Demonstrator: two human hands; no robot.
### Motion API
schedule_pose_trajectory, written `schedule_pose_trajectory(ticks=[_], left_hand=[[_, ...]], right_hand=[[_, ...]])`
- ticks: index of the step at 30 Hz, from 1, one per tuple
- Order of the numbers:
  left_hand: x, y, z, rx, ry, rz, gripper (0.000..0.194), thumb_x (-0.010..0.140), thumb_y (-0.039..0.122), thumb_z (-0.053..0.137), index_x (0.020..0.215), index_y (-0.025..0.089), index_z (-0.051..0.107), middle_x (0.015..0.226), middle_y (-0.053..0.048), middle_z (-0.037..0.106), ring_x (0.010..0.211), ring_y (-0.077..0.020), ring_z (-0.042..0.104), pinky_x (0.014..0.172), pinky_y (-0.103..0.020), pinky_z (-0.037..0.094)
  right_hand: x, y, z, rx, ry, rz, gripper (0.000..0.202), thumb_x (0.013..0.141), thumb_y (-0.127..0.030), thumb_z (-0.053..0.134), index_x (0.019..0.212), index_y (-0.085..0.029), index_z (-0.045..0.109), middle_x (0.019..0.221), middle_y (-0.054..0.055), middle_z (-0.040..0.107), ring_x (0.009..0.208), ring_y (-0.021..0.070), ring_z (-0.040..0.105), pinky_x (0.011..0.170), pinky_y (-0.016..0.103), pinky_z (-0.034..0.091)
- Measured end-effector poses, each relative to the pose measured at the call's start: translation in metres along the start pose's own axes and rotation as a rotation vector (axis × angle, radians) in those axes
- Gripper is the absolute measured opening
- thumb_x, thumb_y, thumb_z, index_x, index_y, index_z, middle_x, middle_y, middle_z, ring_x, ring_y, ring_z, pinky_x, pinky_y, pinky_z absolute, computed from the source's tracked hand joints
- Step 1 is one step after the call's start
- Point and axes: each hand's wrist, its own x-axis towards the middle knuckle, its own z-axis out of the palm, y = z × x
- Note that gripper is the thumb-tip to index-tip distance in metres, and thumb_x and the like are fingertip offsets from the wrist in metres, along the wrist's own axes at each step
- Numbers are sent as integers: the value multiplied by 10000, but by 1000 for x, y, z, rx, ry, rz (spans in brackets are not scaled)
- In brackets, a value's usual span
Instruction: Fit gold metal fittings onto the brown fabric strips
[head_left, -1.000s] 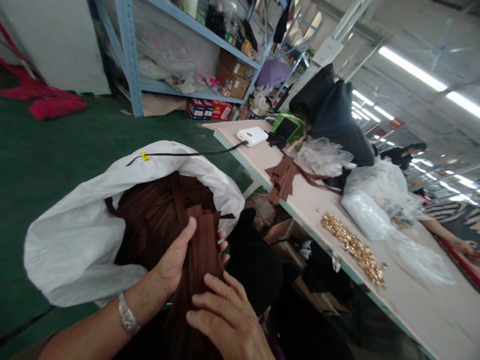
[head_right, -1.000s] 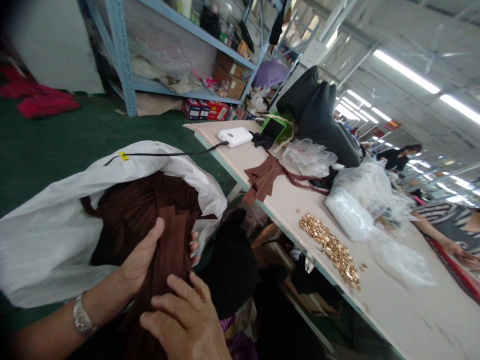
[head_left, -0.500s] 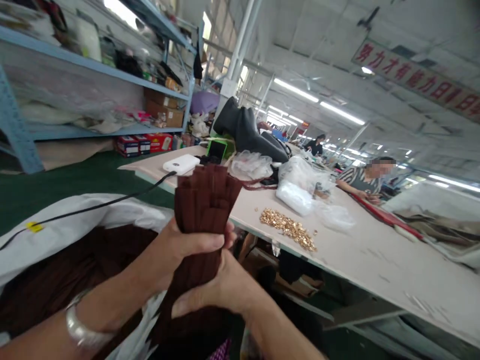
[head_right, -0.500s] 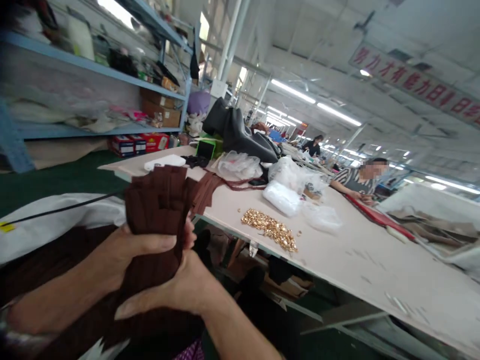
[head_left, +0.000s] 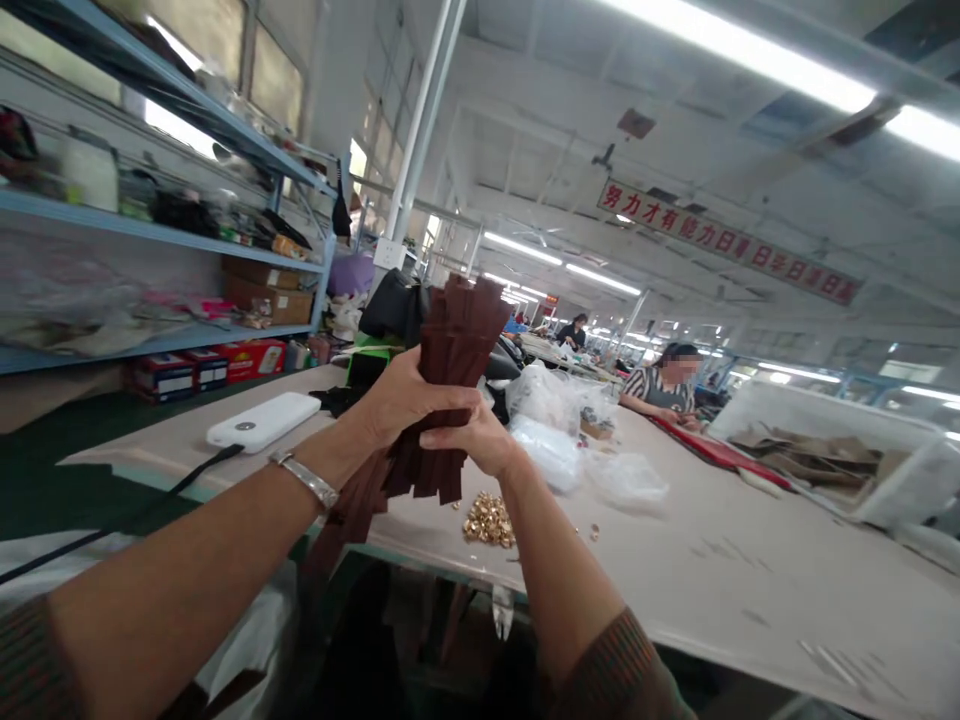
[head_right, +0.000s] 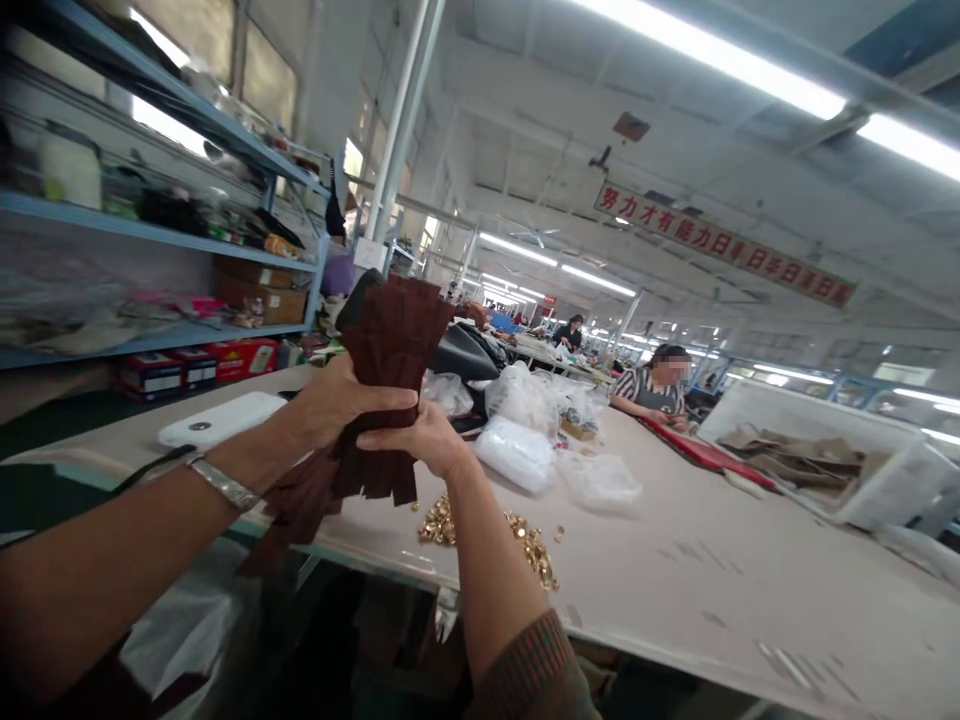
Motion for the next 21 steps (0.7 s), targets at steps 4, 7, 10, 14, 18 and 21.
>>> schedule_pose_trajectory(ticks=[4, 7, 10, 14, 18, 21], left_hand=[[-5, -51, -11, 40, 27, -80, 223, 733, 231, 887, 896, 162, 751, 871, -17, 786, 816, -226, 728, 830, -431, 585], [-5, -77, -15, 66, 36, -121, 130, 896, 268, 775, 953, 160, 729, 939, -17, 765, 853, -212, 731, 832, -432, 605], [1, -86, -13, 66, 28, -127, 152, 917, 277, 757, 1004, 157, 725, 1003, -33, 758, 890, -219, 728, 834, -434, 611], [13, -72, -9, 14, 6, -107, 167, 929, 288, 741, 1029, 156, 721, 1024, -37, 752, 887, -219, 725, 815, -424, 616], [29, -45, -13, -58, -7, -68, 176, 915, 251, 757, 1061, 160, 723, 1000, -24, 758, 864, -212, 729, 810, -415, 616], [30, -42, -19, -71, -10, -83, 181, 902, 219, 770, 1068, 164, 724, 1010, -30, 769, 862, -202, 730, 820, -413, 612]], right_hand=[[-1, 39, -8, -60, 6, 80, 508, 478, -320, 987, 926, -170, 800, 870, 25, 809, 896, 284, 758, 897, 466, 614], [2, 61, -10, -98, 23, 109, 547, 467, -291, 992, 966, -170, 802, 915, 32, 813, 968, 292, 747, 960, 478, 590], [8, 72, -11, -114, 43, 112, 641, 404, -233, 1004, 1009, -183, 796, 946, 25, 814, 1035, 299, 733, 1021, 487, 561], [15, 64, -9, -69, 78, 98, 557, 432, -294, 997, 930, -169, 782, 937, 47, 814, 972, 307, 751, 969, 506, 591], [25, 40, -9, -12, 113, 24, 501, 503, -328, 981, 936, -178, 778, 979, 48, 812, 986, 294, 751, 985, 479, 586], [29, 35, -7, 21, 117, -21, 518, 565, -360, 956, 1020, -192, 773, 1015, 32, 808, 1006, 276, 751, 993, 457, 583]])
